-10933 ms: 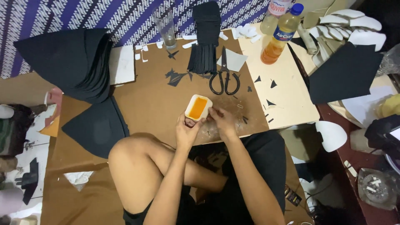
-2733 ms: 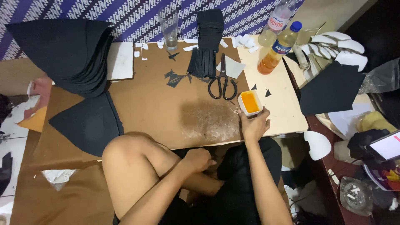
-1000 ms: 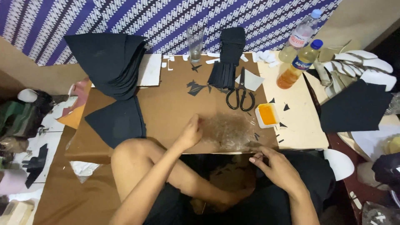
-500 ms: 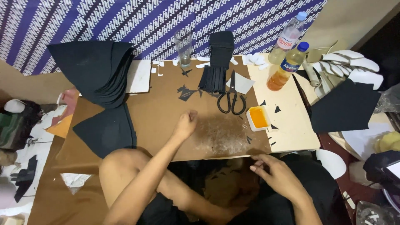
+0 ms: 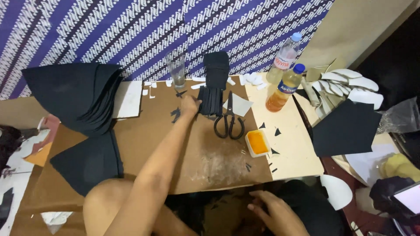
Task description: Applying glue to small strips of material and assembling them onto a larger base piece.
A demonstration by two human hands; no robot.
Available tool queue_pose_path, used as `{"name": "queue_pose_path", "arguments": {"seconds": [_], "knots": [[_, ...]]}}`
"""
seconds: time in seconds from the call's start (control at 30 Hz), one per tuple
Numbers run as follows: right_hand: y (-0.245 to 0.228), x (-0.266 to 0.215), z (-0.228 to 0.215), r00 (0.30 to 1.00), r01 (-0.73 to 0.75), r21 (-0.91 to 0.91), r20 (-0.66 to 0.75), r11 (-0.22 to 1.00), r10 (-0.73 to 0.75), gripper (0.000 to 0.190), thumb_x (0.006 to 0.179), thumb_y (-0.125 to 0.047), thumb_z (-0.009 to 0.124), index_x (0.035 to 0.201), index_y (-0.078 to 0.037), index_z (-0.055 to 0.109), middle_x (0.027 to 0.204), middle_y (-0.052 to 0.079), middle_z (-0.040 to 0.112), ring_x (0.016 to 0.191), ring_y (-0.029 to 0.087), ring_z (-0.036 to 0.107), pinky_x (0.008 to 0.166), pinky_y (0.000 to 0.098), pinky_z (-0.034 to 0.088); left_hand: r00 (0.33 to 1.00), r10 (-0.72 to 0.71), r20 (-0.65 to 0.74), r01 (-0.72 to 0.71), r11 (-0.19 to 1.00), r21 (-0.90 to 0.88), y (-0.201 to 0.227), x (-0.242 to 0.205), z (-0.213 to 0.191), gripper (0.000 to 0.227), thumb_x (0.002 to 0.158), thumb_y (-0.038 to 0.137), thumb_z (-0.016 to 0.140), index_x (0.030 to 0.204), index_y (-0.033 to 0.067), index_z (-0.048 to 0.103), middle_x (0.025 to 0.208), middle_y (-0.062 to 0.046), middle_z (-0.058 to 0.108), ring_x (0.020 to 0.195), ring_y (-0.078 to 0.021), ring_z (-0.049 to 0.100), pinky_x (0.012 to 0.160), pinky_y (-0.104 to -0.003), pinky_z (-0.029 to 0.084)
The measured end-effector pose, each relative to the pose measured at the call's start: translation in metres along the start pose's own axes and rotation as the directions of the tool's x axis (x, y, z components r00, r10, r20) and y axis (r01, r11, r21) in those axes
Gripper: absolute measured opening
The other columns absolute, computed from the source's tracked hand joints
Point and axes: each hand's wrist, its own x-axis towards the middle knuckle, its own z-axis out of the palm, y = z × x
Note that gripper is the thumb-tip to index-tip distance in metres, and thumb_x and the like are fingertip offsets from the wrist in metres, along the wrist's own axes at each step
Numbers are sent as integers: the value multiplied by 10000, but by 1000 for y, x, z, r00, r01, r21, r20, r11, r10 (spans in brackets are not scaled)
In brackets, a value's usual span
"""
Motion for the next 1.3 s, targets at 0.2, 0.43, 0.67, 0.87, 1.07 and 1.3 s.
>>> {"name": "queue_pose_path", "arguments": {"seconds": [0.2,0.43,0.67,0.87,1.07,1.3], "knots": [[-24,-4,-21,989,-107,16,107,994,105,409,966,-405,629,1368,-330,603,1298,-103,722,1198,63,699,1050,246,514,997,20,-68,-29,992,-120,-20,22,21,273,815,184,849,1039,45,776,1088,-144,757,1005,-312,716,848,-397,589],[-13,-2,-8,999,-38,-2,31,999,38,439,939,-465,644,1356,-332,606,1311,-118,698,1180,66,704,1029,263,532,981,191,46,-190,982,-12,-3,6,-1,101,789,44,519,710,26,578,802,-196,699,784,-412,691,624,-483,550],[1,-8,-3,996,-85,1,5,996,85,423,948,-431,645,1345,-291,614,1291,-70,705,1160,88,704,1005,248,528,966,137,-217,-155,986,-65,-5,-24,-36,205,892,4,499,980,-33,681,975,-263,722,885,-452,695,791,-512,571],[18,-5,-5,964,210,493,-250,844,-94,323,921,-286,665,1187,-127,757,937,33,801,910,114,726,887,249,505,943,322,-85,-330,871,-363,-28,-139,-58,240,893,224,513,1051,124,662,1020,-93,715,966,-267,659,868,-416,500],[-66,51,-3,986,122,707,-170,697,0,764,901,-497,680,1441,14,505,1338,308,605,1118,371,720,957,464,566,779,432,454,-140,826,-546,-42,-285,-62,318,884,75,626,1185,-9,686,1063,-270,726,1042,-384,706,877,-507,578],[-66,151,41,959,159,613,-281,774,26,510,828,-241,860,1215,32,670,1151,228,730,1072,355,714,839,411,611,854,332,401,-158,899,-407,-122,-238,7,215,929,193,692,1114,138,787,971,-173,775,934,-308,750,697,-437,619]]}}
